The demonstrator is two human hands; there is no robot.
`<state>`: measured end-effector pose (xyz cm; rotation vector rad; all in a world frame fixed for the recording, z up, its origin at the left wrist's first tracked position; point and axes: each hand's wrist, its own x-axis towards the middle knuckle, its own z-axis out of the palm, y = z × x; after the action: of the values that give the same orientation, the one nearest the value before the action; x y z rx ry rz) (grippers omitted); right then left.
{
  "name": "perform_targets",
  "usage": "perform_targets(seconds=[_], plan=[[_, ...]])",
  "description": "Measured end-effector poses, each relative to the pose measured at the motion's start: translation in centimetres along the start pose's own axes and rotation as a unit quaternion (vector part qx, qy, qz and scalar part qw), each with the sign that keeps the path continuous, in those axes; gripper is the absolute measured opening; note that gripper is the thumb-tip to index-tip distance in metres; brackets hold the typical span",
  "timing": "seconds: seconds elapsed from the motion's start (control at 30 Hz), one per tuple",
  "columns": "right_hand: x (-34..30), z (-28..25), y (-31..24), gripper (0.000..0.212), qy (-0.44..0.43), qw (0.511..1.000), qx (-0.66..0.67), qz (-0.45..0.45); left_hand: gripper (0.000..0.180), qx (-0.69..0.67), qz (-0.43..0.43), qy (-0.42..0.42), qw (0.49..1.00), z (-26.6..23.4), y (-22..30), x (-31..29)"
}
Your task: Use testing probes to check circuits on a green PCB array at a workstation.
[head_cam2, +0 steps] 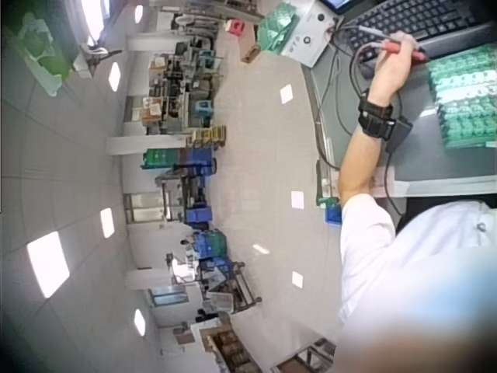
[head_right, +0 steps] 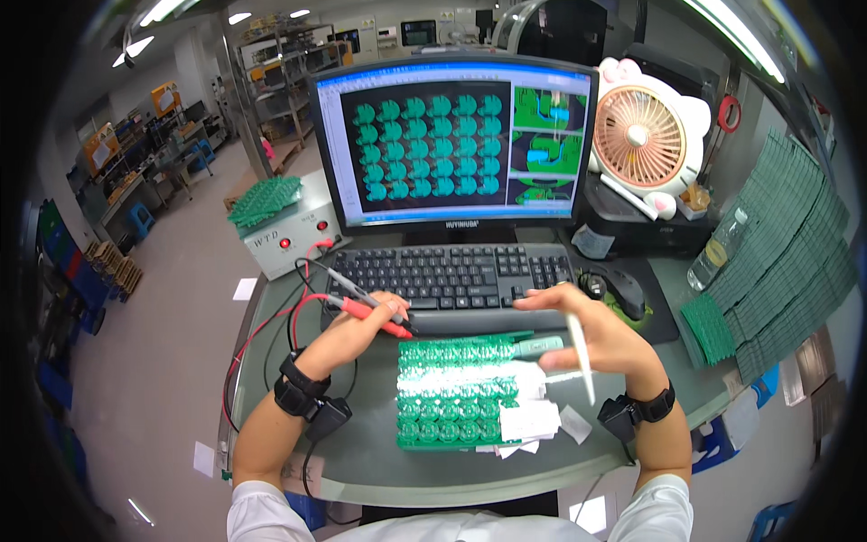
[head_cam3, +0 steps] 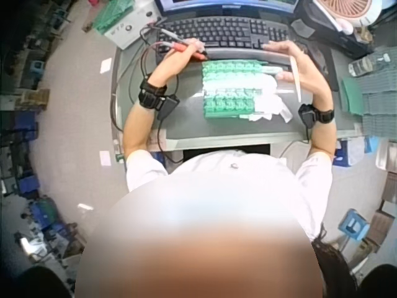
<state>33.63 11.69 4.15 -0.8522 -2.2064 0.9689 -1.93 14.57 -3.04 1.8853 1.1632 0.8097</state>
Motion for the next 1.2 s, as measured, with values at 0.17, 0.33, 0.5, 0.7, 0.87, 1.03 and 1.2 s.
perform_targets(seconds=[0.17, 0.33, 0.5, 0.7, 0.87, 1.03, 1.2], plan=[[0.8, 4.0, -5.3, 0.086, -0.141, 0.945, -0.283, -0.083, 0.036, -0.072, 0.002, 0.039, 0.997, -0.1, -0.4, 0.3], [1.5, 5.6, -6.6, 0.084, -0.174, 0.917, -0.349, -0.079, 0.037, -0.148, 0.061, 0.089, 0.983, -0.8, 0.0, 0.3], [1.8, 5.4, -7.0, 0.081, -0.175, 0.917, -0.351, -0.076, 0.037, -0.177, 0.052, 0.104, 0.977, -1.6, 1.3, 0.0], [2.9, 5.5, -7.0, 0.077, -0.166, 0.934, -0.298, -0.109, 0.041, -0.252, 0.019, 0.136, 0.958, -2.6, 2.9, -0.9], [3.5, 5.9, -6.8, 0.075, -0.166, 0.932, -0.302, -0.115, 0.042, -0.255, 0.056, 0.139, 0.955, -3.0, 3.5, -1.1], [3.7, 6.0, -6.8, 0.075, -0.169, 0.932, -0.299, -0.119, 0.042, -0.232, 0.081, 0.142, 0.959, -3.0, 3.8, -1.2], [3.8, 6.1, -6.8, 0.075, -0.169, 0.931, -0.300, -0.118, 0.043, -0.241, 0.081, 0.143, 0.957, -3.0, 3.7, -1.2]])
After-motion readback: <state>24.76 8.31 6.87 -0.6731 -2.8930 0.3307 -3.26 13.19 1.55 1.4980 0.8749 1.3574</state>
